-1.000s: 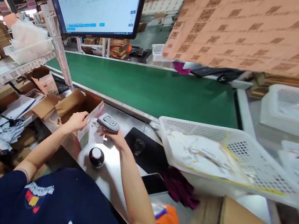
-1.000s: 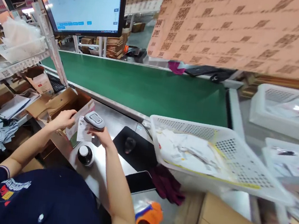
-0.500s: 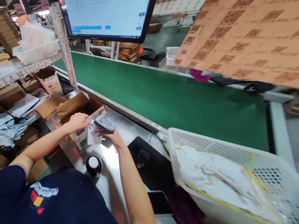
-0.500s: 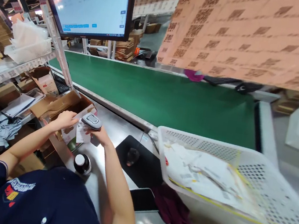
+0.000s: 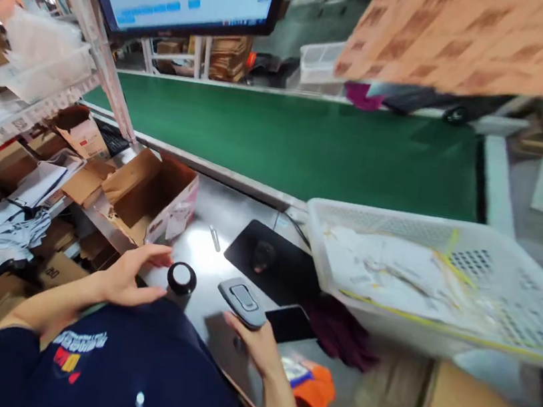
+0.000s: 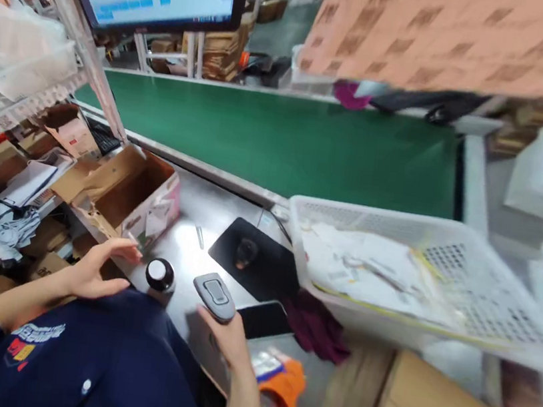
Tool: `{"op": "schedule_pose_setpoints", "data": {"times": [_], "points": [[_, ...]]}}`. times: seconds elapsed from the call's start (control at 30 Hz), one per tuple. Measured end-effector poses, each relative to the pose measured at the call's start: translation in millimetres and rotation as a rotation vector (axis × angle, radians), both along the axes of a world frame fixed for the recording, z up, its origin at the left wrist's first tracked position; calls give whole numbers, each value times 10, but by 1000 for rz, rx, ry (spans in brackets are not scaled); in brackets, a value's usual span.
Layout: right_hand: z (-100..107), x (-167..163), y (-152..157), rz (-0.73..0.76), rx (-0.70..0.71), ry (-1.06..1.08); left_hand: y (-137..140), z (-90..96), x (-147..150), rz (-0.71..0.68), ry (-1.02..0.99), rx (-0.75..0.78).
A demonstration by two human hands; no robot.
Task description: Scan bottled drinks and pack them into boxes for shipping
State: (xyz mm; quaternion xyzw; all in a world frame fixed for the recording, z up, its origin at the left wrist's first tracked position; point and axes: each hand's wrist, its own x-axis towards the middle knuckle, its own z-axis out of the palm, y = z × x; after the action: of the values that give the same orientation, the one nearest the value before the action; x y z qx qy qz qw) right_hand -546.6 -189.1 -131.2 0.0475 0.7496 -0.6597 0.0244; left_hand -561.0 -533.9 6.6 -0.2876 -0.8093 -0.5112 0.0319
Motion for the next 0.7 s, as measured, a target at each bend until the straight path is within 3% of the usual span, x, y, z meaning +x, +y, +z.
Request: {"op": "schedule_pose_setpoints", "data": {"times": [0.1,0.17,0.23,0.3,0.4,0.5,0.57,0.7], "points": [[-58,531,-3,-30,28,-95,157,-777,-42,45,-359,65],[-85,729,-119,-68,22,-130,333,-1254,-136,116,-476,77],[-113,835,-255,-130,34,-154,499,-1561,-232,224,-508,92],[-120,898,-363,-185,79,-144,616,-1683,-331,305,-509,105],[-50,990,-438,-218,195,-62,726,-1630,-525,288,-521,126],[89,1105,-445,-204,257,15,854,-1407,-761,289,-555,287],[172,1188,-435,-199,233,43,957,-1147,-903,277,-566,388],[224,1349,-395,-281,89,72,1095,-414,-1097,97,-503,582]]}}
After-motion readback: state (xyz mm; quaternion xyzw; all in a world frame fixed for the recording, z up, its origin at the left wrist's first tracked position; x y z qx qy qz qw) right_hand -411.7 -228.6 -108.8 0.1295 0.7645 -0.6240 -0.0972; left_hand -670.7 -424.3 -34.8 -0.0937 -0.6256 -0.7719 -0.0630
